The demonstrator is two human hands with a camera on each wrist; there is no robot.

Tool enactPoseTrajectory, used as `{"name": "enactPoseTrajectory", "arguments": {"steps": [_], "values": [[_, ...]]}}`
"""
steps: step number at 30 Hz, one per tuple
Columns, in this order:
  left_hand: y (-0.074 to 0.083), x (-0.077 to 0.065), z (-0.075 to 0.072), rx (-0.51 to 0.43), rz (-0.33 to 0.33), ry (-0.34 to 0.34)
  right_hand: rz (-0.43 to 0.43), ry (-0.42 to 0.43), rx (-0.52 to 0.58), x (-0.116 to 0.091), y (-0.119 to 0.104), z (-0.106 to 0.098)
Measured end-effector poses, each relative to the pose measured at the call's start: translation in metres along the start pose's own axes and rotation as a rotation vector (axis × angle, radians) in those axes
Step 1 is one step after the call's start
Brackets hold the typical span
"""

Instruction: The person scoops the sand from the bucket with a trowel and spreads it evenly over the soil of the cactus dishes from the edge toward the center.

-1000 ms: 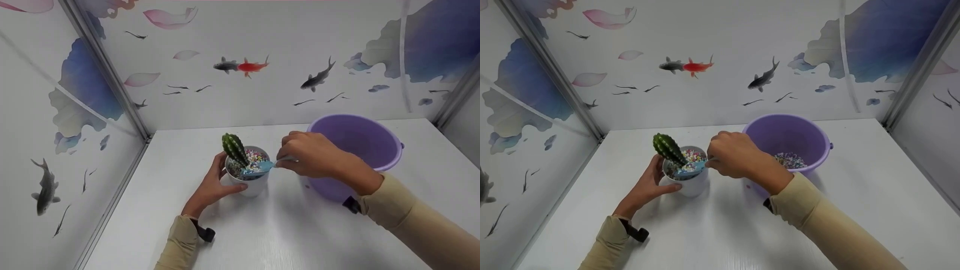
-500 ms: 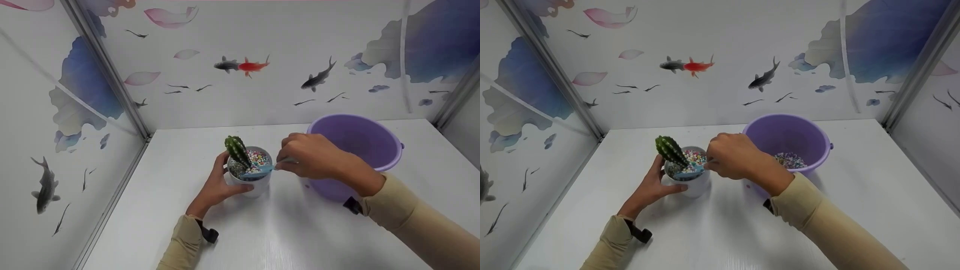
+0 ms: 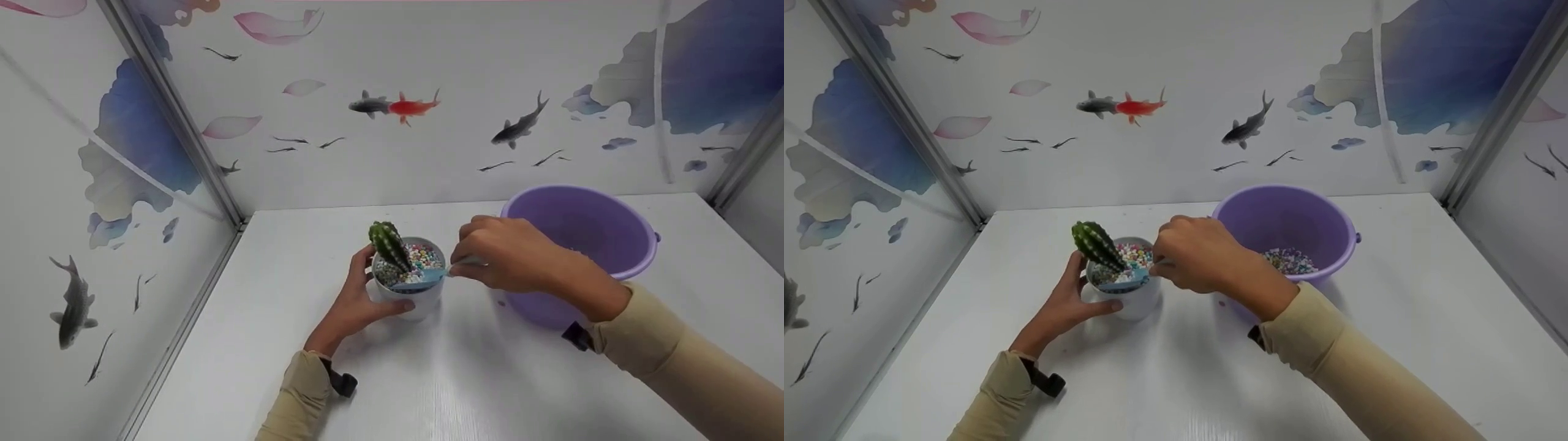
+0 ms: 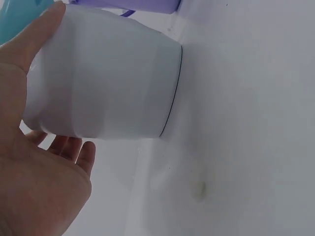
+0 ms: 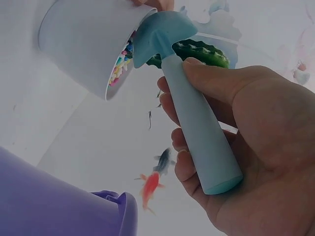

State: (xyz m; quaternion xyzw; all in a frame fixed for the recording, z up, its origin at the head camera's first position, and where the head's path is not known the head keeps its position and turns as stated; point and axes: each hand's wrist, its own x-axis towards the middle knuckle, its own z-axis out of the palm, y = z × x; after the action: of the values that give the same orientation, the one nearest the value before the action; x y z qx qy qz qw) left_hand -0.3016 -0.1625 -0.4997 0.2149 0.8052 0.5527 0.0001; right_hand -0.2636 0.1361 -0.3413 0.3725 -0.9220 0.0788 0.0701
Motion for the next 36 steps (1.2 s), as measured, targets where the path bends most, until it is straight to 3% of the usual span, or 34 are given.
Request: {"name": "enactPoseTrajectory", "arguments": {"steps": [6, 13, 18, 29, 36], "values": [[0.000, -0.001, -0.009, -0.044, 0.015, -0.049, -0.015, 0.023, 0.005, -0.001, -0.001, -0.001], [-0.001, 0.000, -0.004, -0.007, 0.048, -0.018, -0.042, 0.026, 0.007, -0.002, -0.004, 0.001], [0.000, 0.000, 0.000, 0.022, 0.036, 0.004, -0.048, 0.033, 0.018, -0.002, -0.006, 0.004], [0.000, 0.001, 0.004, 0.012, 0.043, 0.017, -0.119, 0.075, 0.098, -0.001, -0.006, 0.014], [-0.002, 0.000, 0.005, 0.009, 0.035, 0.020, -0.073, 0.046, 0.142, -0.002, -0.009, 0.022]]}}
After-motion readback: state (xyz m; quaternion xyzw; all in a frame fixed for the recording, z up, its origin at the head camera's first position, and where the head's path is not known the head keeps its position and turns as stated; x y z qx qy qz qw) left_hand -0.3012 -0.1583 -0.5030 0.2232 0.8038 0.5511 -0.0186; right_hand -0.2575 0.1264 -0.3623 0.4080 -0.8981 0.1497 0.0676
